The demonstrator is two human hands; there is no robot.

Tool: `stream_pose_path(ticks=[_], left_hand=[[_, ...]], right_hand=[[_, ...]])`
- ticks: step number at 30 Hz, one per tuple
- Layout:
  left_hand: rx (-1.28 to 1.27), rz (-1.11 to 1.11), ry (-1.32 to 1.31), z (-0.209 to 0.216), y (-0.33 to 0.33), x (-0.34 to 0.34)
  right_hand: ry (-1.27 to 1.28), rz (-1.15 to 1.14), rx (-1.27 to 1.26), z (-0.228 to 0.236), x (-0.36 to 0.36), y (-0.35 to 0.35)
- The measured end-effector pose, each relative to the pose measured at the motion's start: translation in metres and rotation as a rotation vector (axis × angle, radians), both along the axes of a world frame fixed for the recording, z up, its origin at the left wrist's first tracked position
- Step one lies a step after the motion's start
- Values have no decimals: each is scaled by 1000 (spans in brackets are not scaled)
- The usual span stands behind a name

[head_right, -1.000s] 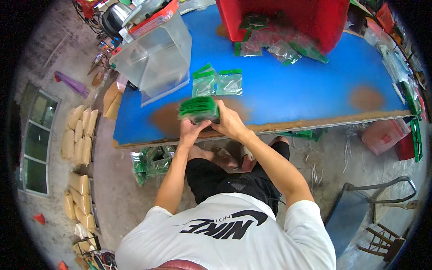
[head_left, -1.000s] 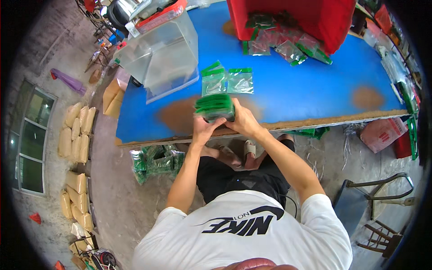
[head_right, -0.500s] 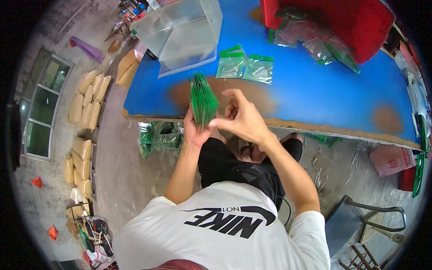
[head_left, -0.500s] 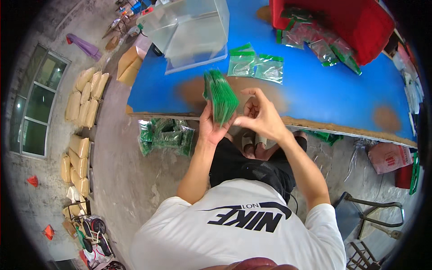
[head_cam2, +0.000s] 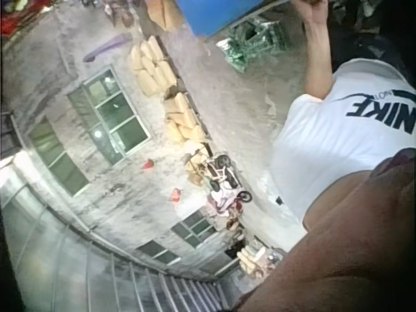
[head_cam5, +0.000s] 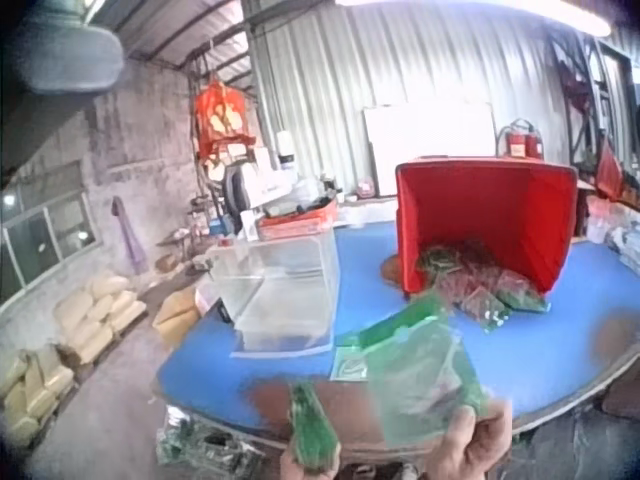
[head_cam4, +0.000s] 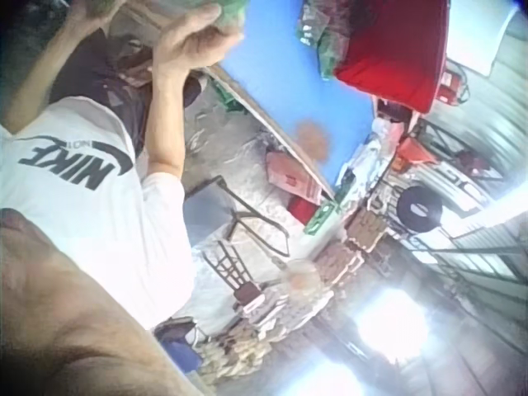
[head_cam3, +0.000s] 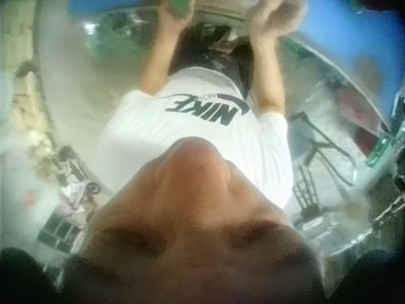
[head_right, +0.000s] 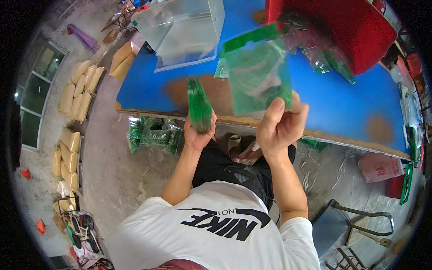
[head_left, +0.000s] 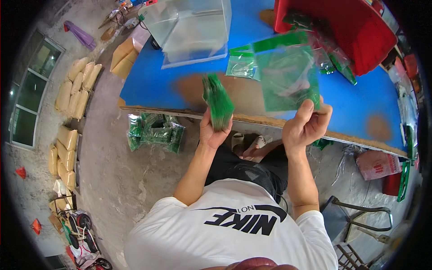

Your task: Sorting small green plastic packets and placing them into a larger plastic bag.

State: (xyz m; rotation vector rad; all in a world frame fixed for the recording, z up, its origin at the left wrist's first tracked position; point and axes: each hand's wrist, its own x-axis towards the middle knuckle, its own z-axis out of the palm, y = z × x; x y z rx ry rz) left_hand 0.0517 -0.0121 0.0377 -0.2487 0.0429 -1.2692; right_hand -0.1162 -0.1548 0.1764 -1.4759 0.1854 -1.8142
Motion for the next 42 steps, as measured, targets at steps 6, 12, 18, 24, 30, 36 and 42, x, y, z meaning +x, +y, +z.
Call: stream_pose_path(ticks=[6,12,18,24,30,36,42], left_hand=[[26,77,-301,28,-15,-24],[549,159,-503,-4,7,2],[572,565,-1450,65,-27,29],[520,540,-1871,33,-59,45],[567,478,-1558,37,-55,34],[875,633,-1617,23,-28,25],[956,446,-846,-2,37,3]], right_hand=[[785,469,95,-46,25,31],[565,686,487,-38,28,7],[923,470,-97,-32,40,-38],[993,317,-71,-112,57,-49],[1028,355,102,-103,59,-41],[1044,542,129,-93,64,-21],[1385,804,-127,-43,86,-20]])
